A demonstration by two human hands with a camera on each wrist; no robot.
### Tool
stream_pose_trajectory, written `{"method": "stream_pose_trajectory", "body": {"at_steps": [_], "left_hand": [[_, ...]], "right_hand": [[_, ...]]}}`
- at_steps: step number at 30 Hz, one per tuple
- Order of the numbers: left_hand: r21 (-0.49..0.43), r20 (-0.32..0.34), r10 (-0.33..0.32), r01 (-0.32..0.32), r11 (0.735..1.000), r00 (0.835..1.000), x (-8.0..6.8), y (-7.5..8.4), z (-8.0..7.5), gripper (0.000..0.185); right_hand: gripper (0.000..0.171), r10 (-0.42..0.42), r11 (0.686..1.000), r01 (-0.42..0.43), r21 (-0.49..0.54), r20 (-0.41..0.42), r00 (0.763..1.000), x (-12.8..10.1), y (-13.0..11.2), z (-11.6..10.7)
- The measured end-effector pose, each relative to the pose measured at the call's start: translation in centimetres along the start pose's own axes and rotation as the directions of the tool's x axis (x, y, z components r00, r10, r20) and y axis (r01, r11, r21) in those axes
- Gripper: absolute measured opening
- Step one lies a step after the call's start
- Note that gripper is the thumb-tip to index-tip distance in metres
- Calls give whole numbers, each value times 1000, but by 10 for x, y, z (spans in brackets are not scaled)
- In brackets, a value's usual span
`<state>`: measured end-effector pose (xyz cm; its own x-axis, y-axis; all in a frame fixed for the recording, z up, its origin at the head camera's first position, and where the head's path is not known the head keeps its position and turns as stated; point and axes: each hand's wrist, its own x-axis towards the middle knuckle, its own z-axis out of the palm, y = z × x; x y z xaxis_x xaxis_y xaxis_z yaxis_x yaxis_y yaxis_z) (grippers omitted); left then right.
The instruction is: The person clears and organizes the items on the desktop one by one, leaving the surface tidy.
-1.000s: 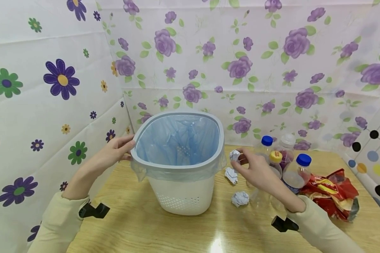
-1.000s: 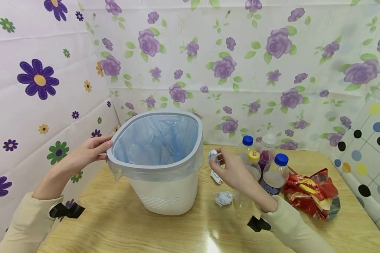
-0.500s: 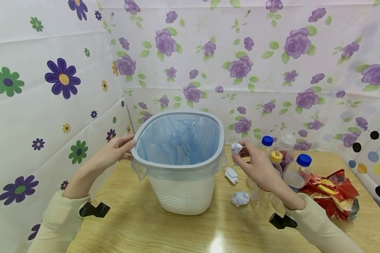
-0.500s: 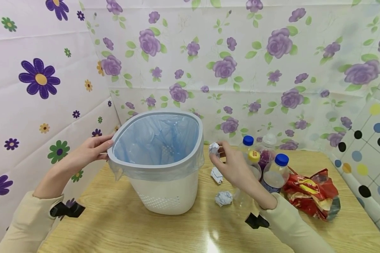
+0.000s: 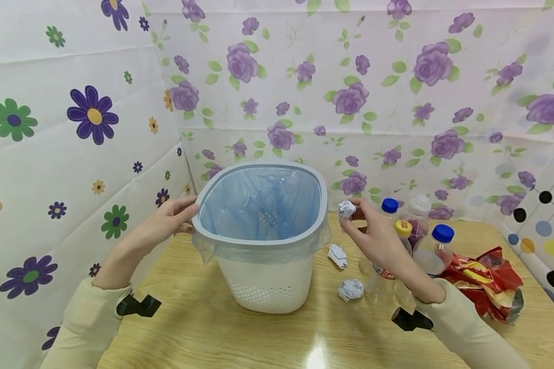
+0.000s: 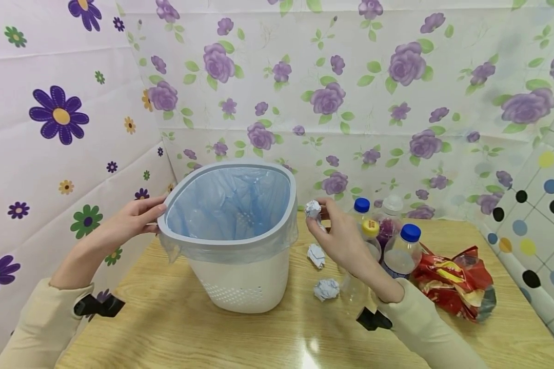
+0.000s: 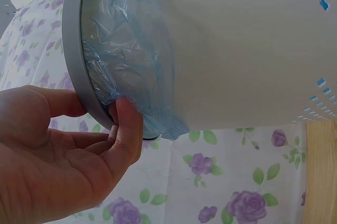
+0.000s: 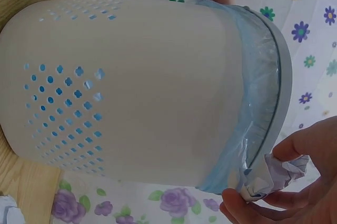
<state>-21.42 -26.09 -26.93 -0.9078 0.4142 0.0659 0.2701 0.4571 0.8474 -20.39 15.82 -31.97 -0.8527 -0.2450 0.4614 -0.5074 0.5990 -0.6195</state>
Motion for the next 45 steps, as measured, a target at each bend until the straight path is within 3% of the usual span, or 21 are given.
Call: {"method": "stream_pose_trajectory", "body": {"at_steps": [29, 45], "left_hand": [[9, -5, 4, -4, 1000, 1000, -1, 1, 1, 50], [10, -5, 3, -3, 1000, 1000, 0, 0, 0, 51]], "right_hand": [[39, -52, 999, 52, -9, -95, 994, 12, -17, -12], [40, -83, 996, 86, 22, -97, 992, 20, -29, -15]]}}
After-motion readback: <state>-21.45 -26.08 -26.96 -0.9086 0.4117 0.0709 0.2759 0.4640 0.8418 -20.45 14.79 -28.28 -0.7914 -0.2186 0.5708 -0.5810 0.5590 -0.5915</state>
